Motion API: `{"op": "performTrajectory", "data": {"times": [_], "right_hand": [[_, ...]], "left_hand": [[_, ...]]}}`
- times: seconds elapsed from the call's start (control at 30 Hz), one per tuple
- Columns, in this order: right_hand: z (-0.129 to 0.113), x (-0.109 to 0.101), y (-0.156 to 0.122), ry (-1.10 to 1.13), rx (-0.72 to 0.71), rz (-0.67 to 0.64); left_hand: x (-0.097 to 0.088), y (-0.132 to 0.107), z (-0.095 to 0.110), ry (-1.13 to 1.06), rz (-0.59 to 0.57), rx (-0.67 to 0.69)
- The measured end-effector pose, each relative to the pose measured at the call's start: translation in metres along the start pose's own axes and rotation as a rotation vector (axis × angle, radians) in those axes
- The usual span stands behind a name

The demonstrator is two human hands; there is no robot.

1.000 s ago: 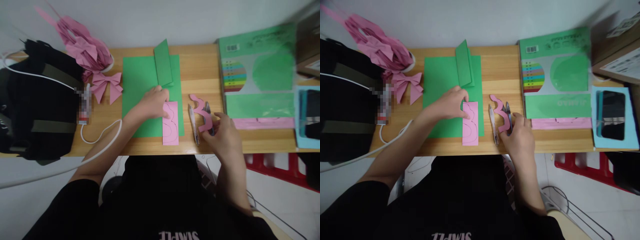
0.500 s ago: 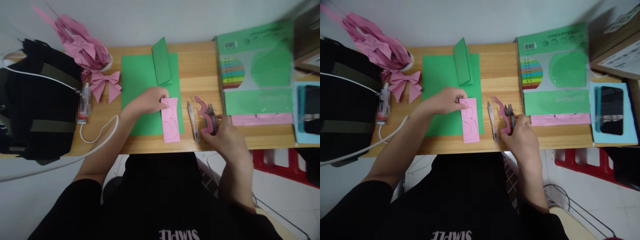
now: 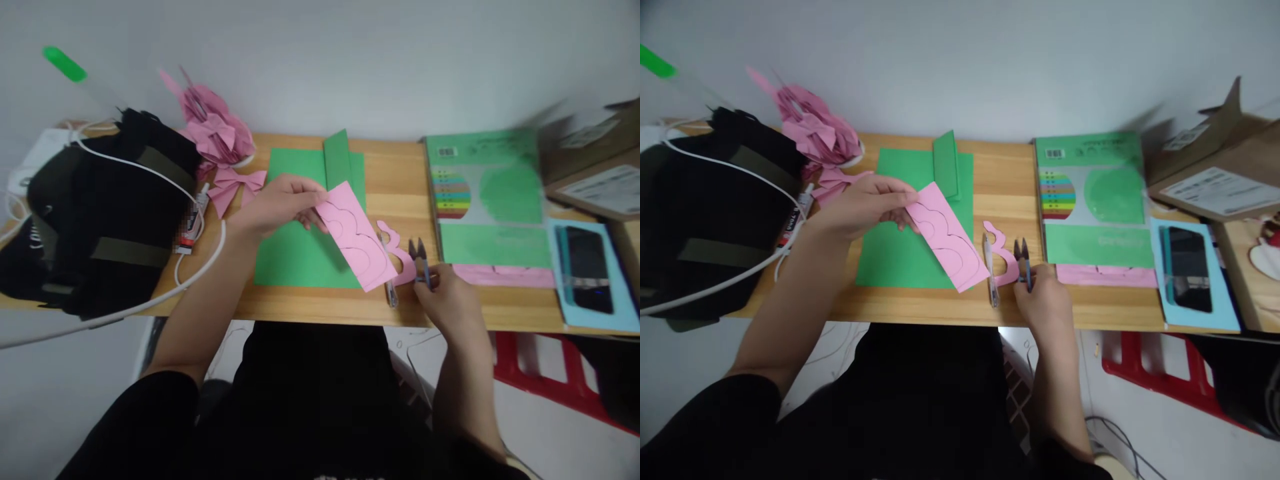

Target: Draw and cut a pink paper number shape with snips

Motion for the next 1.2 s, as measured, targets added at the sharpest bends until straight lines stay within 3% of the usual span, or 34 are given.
{"op": "performTrajectory", "data": {"times": [0.2,0.37,0.57,0.9,1.07,1.2], "right_hand": [[0.011,-0.002,0.003,0.343,-0.060,-0.062],[0.003,-0.001,-0.003,0.646,-0.190,-0.026],[-0.012,0.008,-0.010,0.942,-0.275,-0.122],[-0.065,0.025,-0.033,1.197,-0.374,-0.056],[-0.095,0.008,-0.022,1.220,-0.449,0.005],[-0.126,-0.016,-0.007,1.198,-0.578,-0.012]], "left_hand": [[-0.006,-0.012,0.009,-0.143,-0.047,0.050],[-0.007,-0.023,0.013,-0.194,-0.035,0.097],[-0.005,-0.031,0.013,-0.248,0.015,0.127],[-0.002,-0.038,0.004,-0.401,0.143,0.193],[-0.005,-0.041,0.006,-0.415,0.229,0.335],[0.007,-0.046,0.025,-0.307,0.182,0.442]]}}
Point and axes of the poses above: each hand's wrist, its own y-axis towards the middle knuckle, its own x-axis out of the palm, z = x × y, the point moved 1 cm from there along y, towards the middle knuckle, and after that the axes turned 4 degrees about y, right-handed, at the moved point
